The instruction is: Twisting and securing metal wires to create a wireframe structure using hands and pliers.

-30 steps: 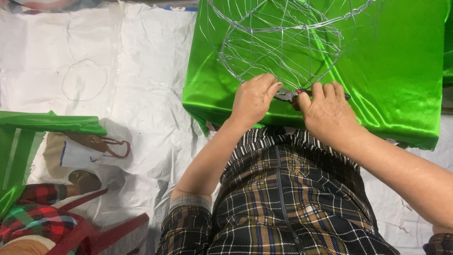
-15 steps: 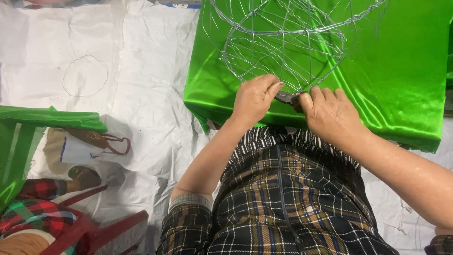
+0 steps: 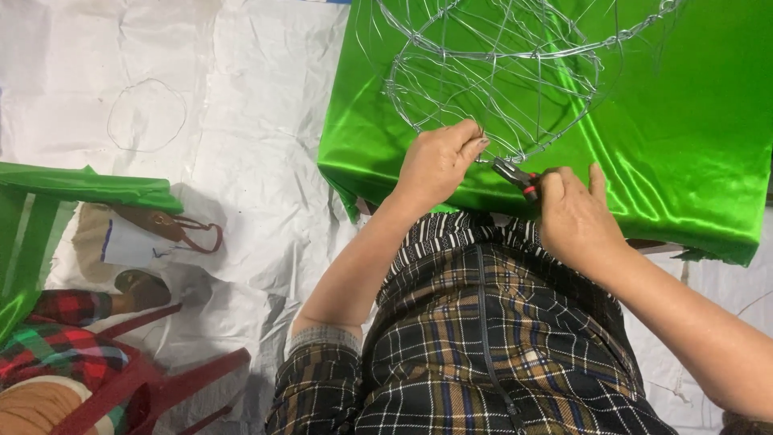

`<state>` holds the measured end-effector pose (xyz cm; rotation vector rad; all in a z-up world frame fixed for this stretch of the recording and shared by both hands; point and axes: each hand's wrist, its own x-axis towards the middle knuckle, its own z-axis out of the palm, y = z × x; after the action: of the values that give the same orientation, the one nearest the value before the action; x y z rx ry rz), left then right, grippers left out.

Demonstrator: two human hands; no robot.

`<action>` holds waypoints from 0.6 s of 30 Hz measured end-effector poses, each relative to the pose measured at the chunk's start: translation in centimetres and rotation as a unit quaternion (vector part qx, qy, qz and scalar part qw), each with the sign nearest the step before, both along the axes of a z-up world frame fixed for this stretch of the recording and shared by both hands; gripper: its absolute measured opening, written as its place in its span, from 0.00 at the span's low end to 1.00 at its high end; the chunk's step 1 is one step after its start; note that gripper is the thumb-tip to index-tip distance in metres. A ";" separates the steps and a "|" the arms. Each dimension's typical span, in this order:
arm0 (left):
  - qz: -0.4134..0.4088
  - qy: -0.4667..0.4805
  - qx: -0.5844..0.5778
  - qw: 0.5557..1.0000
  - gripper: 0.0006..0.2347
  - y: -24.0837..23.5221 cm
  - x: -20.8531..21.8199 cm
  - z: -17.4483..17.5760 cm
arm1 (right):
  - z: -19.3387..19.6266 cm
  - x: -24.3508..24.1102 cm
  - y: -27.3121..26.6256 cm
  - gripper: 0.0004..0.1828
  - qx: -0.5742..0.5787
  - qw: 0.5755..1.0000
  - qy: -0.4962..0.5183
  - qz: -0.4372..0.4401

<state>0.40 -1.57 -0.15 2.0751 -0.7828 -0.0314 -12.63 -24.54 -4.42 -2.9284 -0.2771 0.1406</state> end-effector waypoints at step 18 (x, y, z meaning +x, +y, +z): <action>-0.067 0.051 0.000 0.996 0.12 0.4 0.1 1.7 | 9.0 1.5 5.3 0.18 0.479 0.829 0.278 -0.080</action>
<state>0.52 -1.14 1.50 2.0004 -0.8569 -0.2101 -11.14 -19.21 4.58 -1.7914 0.0142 0.6099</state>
